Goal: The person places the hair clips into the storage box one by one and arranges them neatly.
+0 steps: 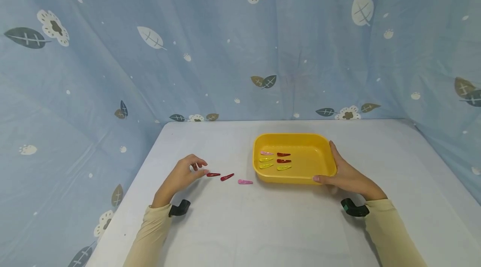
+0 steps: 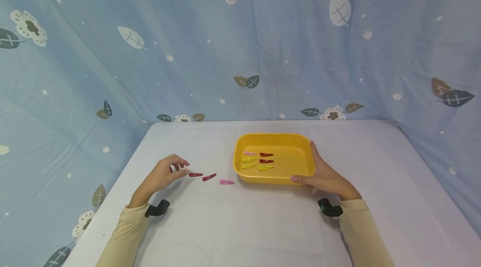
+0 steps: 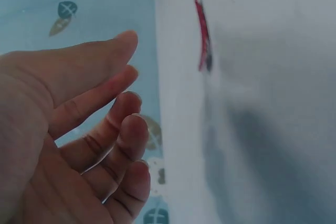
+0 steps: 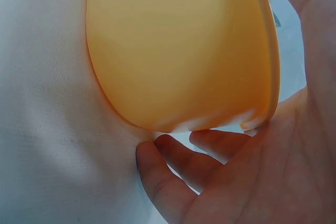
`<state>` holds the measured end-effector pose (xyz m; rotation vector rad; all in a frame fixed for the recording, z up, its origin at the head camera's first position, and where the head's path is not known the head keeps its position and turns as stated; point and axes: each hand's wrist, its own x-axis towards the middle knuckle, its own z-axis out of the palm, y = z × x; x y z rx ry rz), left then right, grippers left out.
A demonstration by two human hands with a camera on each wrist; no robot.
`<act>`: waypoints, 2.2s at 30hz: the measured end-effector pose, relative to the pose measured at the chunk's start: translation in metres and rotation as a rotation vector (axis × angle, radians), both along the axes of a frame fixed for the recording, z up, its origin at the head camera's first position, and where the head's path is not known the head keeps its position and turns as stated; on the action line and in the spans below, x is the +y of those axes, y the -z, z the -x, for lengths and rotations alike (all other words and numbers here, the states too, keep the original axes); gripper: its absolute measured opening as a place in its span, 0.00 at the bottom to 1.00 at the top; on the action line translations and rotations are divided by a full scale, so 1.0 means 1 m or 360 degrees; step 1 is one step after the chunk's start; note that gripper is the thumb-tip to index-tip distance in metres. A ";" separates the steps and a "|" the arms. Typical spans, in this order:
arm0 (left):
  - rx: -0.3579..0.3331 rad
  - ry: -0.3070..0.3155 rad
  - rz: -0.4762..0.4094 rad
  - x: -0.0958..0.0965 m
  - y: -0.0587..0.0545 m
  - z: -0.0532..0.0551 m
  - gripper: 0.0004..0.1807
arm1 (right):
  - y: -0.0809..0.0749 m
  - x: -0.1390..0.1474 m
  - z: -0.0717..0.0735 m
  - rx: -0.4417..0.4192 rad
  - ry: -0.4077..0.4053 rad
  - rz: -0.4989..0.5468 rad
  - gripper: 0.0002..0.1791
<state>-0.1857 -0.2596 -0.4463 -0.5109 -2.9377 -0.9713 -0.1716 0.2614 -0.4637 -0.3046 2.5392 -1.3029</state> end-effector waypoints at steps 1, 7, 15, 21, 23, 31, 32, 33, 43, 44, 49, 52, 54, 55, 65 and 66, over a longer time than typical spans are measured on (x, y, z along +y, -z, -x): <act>-0.0020 0.0001 0.0001 -0.001 0.002 0.000 0.13 | 0.000 0.000 0.000 -0.0005 0.0002 0.0001 0.74; -0.0023 0.0041 0.0001 -0.008 0.013 0.002 0.13 | -0.003 -0.001 -0.001 -0.0029 -0.0001 0.0007 0.74; -0.0055 0.0048 0.0008 -0.008 0.020 0.005 0.10 | -0.003 0.000 -0.002 -0.0024 0.0001 -0.0011 0.74; -0.0075 0.0042 0.0028 -0.006 0.023 0.006 0.09 | -0.004 -0.001 -0.001 -0.0019 0.0008 -0.0031 0.74; -0.0090 0.0027 0.0035 -0.005 0.023 0.005 0.09 | -0.004 -0.002 -0.001 -0.0016 0.0008 -0.0037 0.75; -0.0091 0.0030 0.0043 -0.006 0.026 0.004 0.08 | -0.003 -0.003 0.000 -0.0010 0.0004 -0.0020 0.75; -0.0089 0.0029 0.0048 -0.005 0.026 0.005 0.07 | -0.003 -0.003 0.000 -0.0010 0.0002 -0.0017 0.75; -0.0087 0.0028 0.0055 -0.005 0.026 0.005 0.07 | -0.003 -0.003 0.000 -0.0011 0.0002 -0.0015 0.75; -0.0082 0.0037 0.0099 -0.003 0.025 0.007 0.03 | -0.004 -0.003 -0.001 -0.0008 0.0003 -0.0033 0.75; -0.0081 0.0041 0.0100 -0.003 0.025 0.007 0.03 | -0.004 -0.003 0.000 -0.0004 0.0002 -0.0030 0.75; -0.0083 0.0050 0.0099 -0.004 0.025 0.008 0.03 | -0.003 -0.002 0.000 0.0003 0.0002 -0.0015 0.74; -0.0089 0.0042 0.0096 -0.004 0.026 0.009 0.03 | -0.003 -0.002 0.000 0.0001 0.0003 -0.0014 0.75; -0.0091 0.0041 0.0088 -0.005 0.026 0.009 0.03 | -0.003 -0.002 0.001 -0.0005 0.0006 -0.0020 0.75; -0.0092 0.0041 0.0083 -0.006 0.026 0.009 0.03 | -0.003 -0.002 0.001 -0.0007 0.0006 -0.0020 0.75; -0.0086 0.0028 0.0054 -0.005 0.019 0.007 0.04 | -0.003 -0.003 0.000 -0.0010 0.0011 -0.0024 0.75; -0.0090 0.0025 0.0056 -0.004 0.018 0.006 0.04 | -0.003 -0.002 0.000 -0.0007 0.0008 -0.0018 0.75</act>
